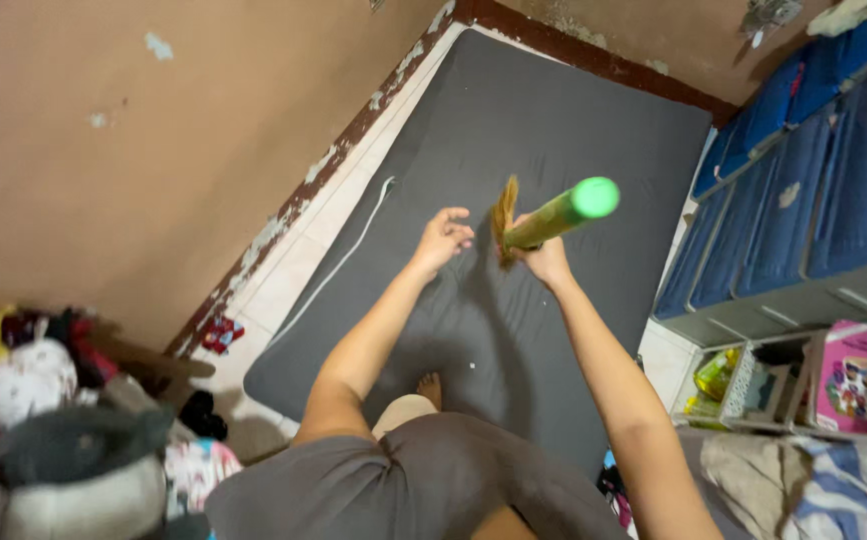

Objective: The person folds a striped sheet and a blue blanket, picks up clothing and a stuffed panda from the floor, and sweeps the floor near a mattress with a broom.

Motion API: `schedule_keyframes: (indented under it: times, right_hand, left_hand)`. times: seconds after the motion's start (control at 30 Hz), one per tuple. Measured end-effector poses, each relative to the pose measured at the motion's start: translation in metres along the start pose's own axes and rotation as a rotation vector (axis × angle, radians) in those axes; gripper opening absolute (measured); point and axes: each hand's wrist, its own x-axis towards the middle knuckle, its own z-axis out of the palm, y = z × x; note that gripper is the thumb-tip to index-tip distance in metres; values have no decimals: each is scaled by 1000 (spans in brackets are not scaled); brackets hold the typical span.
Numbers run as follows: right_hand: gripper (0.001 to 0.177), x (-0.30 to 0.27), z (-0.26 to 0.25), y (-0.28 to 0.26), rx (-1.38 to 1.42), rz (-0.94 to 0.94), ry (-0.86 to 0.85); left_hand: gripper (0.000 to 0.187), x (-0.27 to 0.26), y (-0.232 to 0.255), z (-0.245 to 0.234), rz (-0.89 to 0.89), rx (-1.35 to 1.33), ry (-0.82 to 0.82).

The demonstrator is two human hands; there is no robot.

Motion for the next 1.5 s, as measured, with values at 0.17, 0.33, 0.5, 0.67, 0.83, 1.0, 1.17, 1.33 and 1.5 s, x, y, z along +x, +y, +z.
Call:
schedule_keyframes:
  times: [0.17, 0.33, 0.5, 0.67, 0.83, 1.0, 1.17, 1.33, 1.5]
  right_hand:
    - [45, 91, -1, 50, -376, -237, 45]
    - [51, 178, -26, 96, -476, -311, 9]
    - [54, 299, -69, 127, -565, -276, -33]
    - [59, 443, -120, 148, -719, -247, -102]
    - [55, 585, -150, 154, -835, -245, -230]
    - [56, 715, -149, 165, -979, -272, -336]
    - [70, 826, -134, 182, -934, -245, -444]
    - [66, 947, -135, 207, -844, -220, -620]
    - [62, 1062, -149, 224, -813, -176, -654]
  left_hand:
    - [42, 45, 119, -13, -59, -168, -269]
    - [65, 103, 178, -6, -156, -209, -613]
    - [76, 208, 184, -5, -365, -296, -669]
    - [65, 338, 193, 3, -474, -605, -489]
    - [66, 426, 201, 5, -503, -813, -336]
    - [60, 520, 202, -3, -467, -1118, -308]
    - [41, 670, 163, -43, -438, -1175, -152]
    - [39, 815, 90, -97, -449, -985, -10]
    - [72, 934, 99, -136, -493, -294, 182]
